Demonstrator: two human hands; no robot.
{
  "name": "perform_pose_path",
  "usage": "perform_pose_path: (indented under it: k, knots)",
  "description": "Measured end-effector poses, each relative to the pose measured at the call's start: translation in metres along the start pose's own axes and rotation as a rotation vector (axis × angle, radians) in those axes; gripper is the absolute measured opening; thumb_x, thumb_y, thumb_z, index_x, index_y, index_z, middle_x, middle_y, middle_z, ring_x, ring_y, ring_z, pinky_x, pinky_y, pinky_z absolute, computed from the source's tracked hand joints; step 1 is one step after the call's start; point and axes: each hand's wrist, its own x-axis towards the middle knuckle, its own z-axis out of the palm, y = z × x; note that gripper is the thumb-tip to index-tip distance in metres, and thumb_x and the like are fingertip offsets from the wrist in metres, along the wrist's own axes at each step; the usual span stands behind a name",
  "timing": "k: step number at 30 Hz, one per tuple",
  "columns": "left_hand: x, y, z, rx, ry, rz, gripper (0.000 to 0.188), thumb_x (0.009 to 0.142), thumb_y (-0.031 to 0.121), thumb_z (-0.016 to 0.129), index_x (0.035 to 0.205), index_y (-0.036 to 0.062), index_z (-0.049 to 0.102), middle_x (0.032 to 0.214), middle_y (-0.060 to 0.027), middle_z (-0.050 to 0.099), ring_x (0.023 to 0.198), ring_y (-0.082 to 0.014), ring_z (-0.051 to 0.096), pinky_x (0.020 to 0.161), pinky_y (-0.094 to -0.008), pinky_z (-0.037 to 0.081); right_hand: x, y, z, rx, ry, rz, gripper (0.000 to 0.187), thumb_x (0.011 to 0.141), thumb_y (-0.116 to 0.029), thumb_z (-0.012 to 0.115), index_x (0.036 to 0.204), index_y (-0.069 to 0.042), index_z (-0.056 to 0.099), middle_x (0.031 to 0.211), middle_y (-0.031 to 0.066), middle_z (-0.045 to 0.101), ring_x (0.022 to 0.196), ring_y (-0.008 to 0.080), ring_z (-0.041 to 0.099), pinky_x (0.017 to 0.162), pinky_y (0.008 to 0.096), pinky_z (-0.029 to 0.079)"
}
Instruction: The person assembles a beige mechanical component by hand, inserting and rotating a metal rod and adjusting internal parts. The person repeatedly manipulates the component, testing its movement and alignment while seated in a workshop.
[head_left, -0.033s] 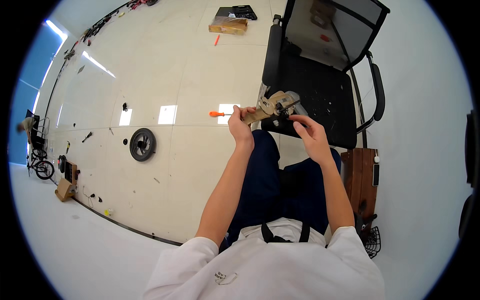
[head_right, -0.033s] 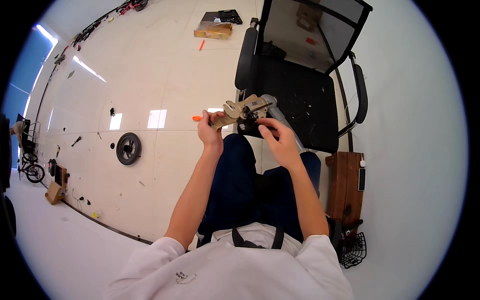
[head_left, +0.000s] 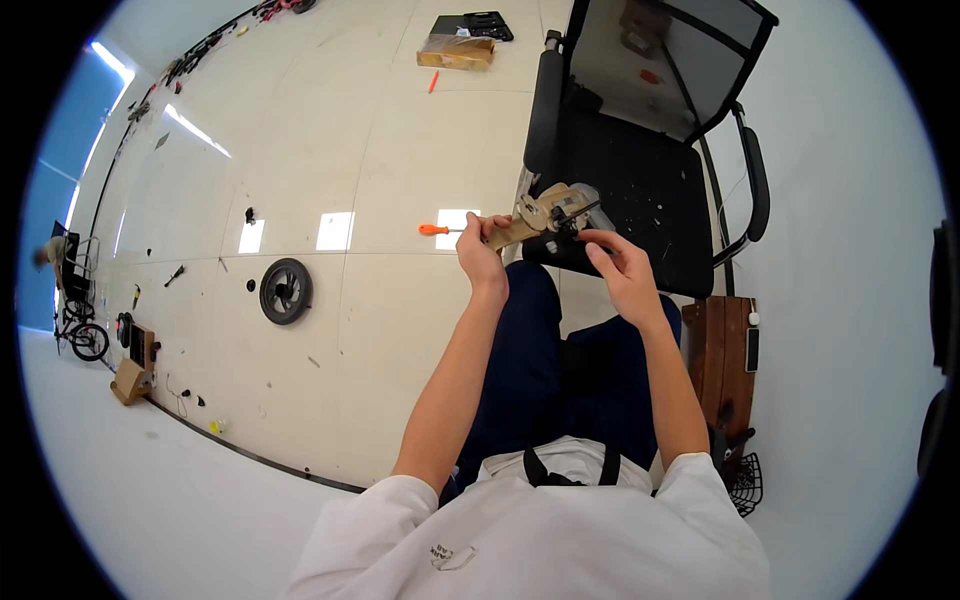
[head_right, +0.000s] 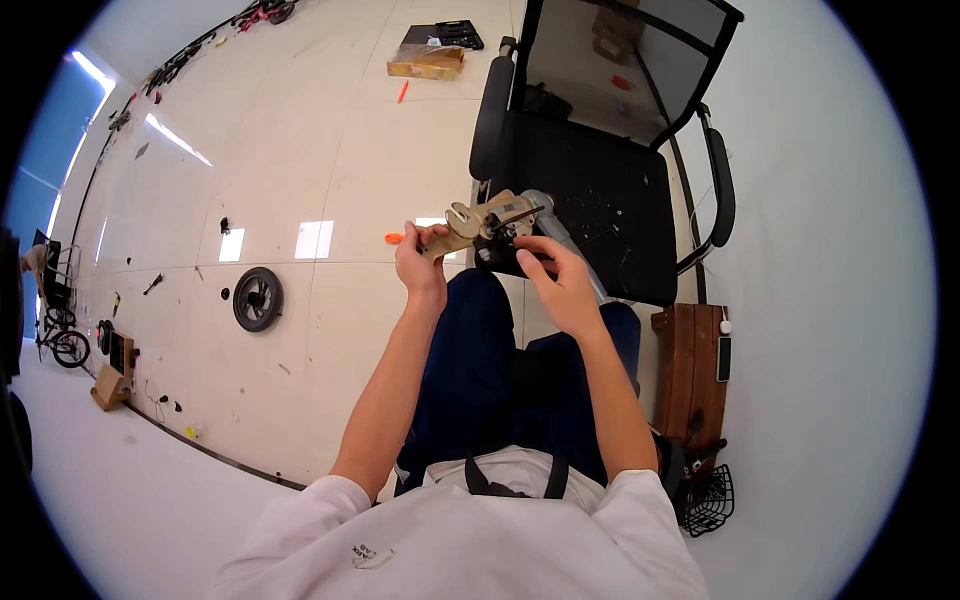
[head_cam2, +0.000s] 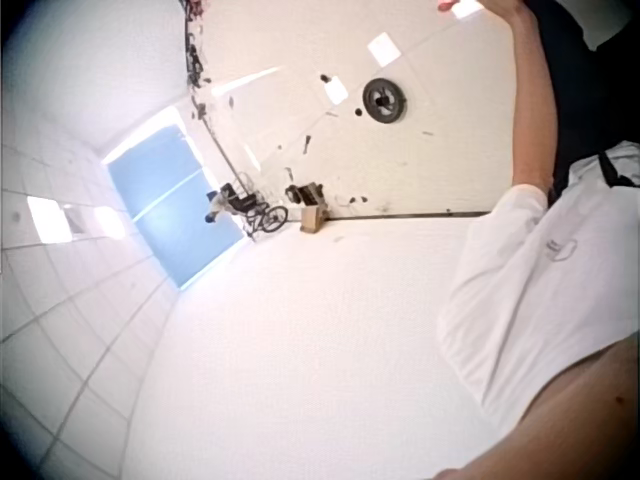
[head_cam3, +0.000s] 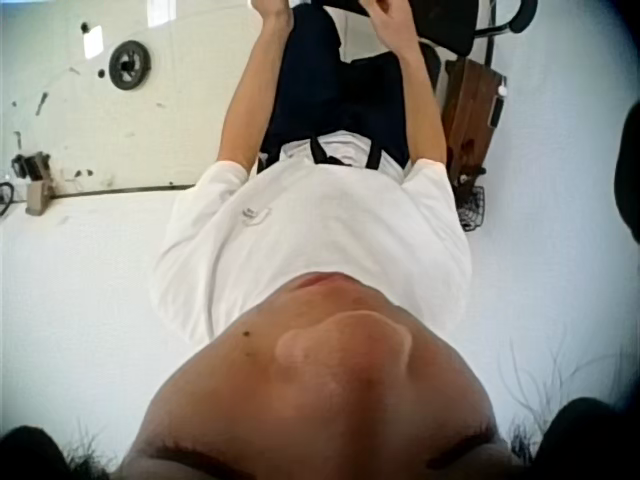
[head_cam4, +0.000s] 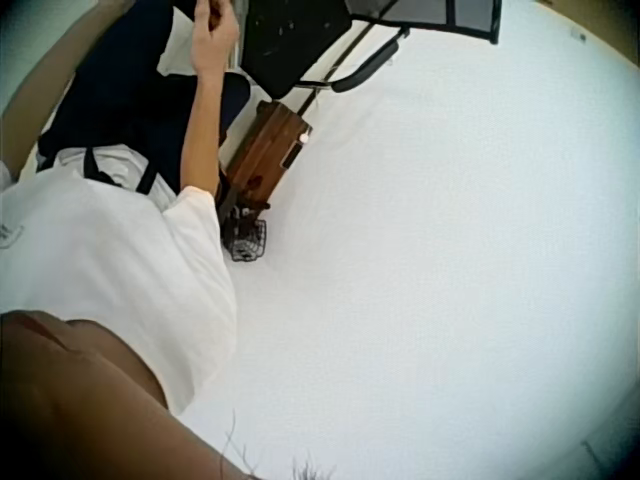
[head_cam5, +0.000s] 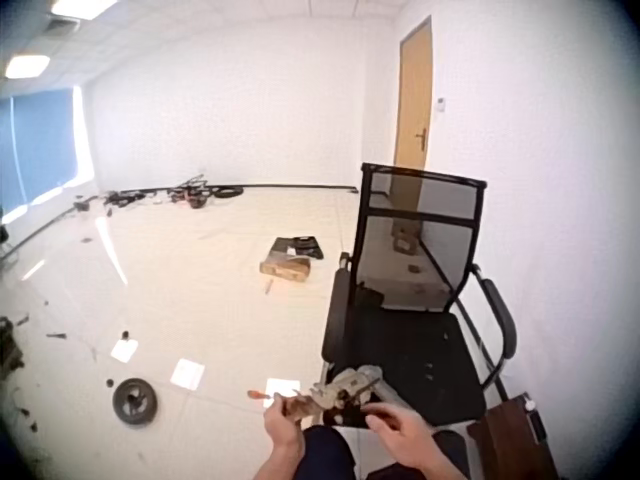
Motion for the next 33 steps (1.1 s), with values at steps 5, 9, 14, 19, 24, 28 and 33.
perform_pose_path:
  k: [5, 9, 14, 19, 24, 28, 33]
  knots:
    - [0.003, 0.007, -0.004, 0.045, -0.026, 0.031, 0.044, 0.104, 0.030, 0.032, 0.068, 0.0067, 0.040, 0.079, -0.0131, 0.064, 0.091, -0.0236, 0.059, 0.093, -0.0345, 0.040, 0.041, -0.004, 0.006, 0.086, 0.120, 0.090, 0.028, 0.095, -0.025, 0.057, 0.103, 0.000, 0.068, 0.089, 0.0023, 0.065, 0.079, 0.0066, 0.054, 0.069, 0.0224, 0.044]
    - [0.001, 0.001, -0.002, 0.001, -0.054, 0.083, 0.046, 0.104, 0.031, 0.035, 0.066, 0.0062, 0.040, 0.078, -0.0124, 0.064, 0.086, -0.0214, 0.060, 0.087, -0.0340, 0.043, 0.078, -0.006, 0.013, 0.159, 0.127, 0.061, 0.029, 0.095, -0.027, 0.059, 0.102, 0.000, 0.068, 0.080, 0.0006, 0.059, 0.075, 0.0073, 0.052, 0.068, 0.0227, 0.043]
    - [0.007, 0.004, -0.003, 0.012, -0.038, 0.083, 0.046, 0.104, 0.029, 0.035, 0.066, 0.0040, 0.043, 0.077, -0.0114, 0.062, 0.082, -0.0211, 0.059, 0.086, -0.0341, 0.044, 0.045, -0.063, 0.048, -0.216, -0.059, -0.271, 0.021, 0.089, -0.019, 0.063, 0.097, -0.002, 0.071, 0.105, 0.0048, 0.058, 0.104, 0.0206, 0.056, 0.086, 0.0322, 0.042]
    - [0.006, 0.007, -0.002, -0.017, 0.003, 0.045, 0.047, 0.103, 0.029, 0.035, 0.065, 0.0032, 0.043, 0.076, -0.0111, 0.063, 0.083, -0.0214, 0.060, 0.086, -0.0332, 0.042, -0.030, -0.056, 0.045, -0.661, 0.038, -0.519, 0.018, 0.086, -0.018, 0.062, 0.093, -0.006, 0.074, 0.130, 0.0109, 0.054, 0.126, 0.0305, 0.045, 0.103, 0.0432, 0.031]
    - [0.002, 0.008, 0.002, 0.034, -0.017, 0.050, 0.047, 0.103, 0.029, 0.035, 0.065, 0.0036, 0.043, 0.076, -0.0121, 0.063, 0.090, -0.0236, 0.062, 0.090, -0.0340, 0.041, -0.046, -0.009, -0.004, -0.824, 0.102, -0.296, 0.028, 0.091, -0.024, 0.057, 0.107, -0.005, 0.071, 0.149, 0.0187, 0.037, 0.137, 0.0380, 0.035, 0.112, 0.0447, 0.024]
    - [0.003, 0.012, 0.002, 0.025, -0.020, 0.044, 0.046, 0.104, 0.029, 0.033, 0.065, 0.0041, 0.041, 0.077, -0.0130, 0.063, 0.091, -0.0243, 0.062, 0.091, -0.0352, 0.042, 0.008, -0.004, -0.022, -0.745, 0.170, -0.251, 0.047, 0.097, -0.034, 0.048, 0.127, 0.000, 0.057, 0.145, 0.0225, 0.041, 0.134, 0.0385, 0.038, 0.110, 0.0434, 0.029]
    - [0.008, 0.011, -0.001, 0.044, -0.036, 0.049, 0.046, 0.104, 0.029, 0.031, 0.067, 0.0057, 0.041, 0.078, -0.0141, 0.064, 0.090, -0.0242, 0.061, 0.092, -0.0367, 0.042, 0.065, -0.023, 0.011, -0.427, -0.072, -0.184, 0.046, 0.098, -0.036, 0.046, 0.121, 0.002, 0.060, 0.139, 0.0244, 0.047, 0.130, 0.0366, 0.044, 0.109, 0.0380, 0.033]
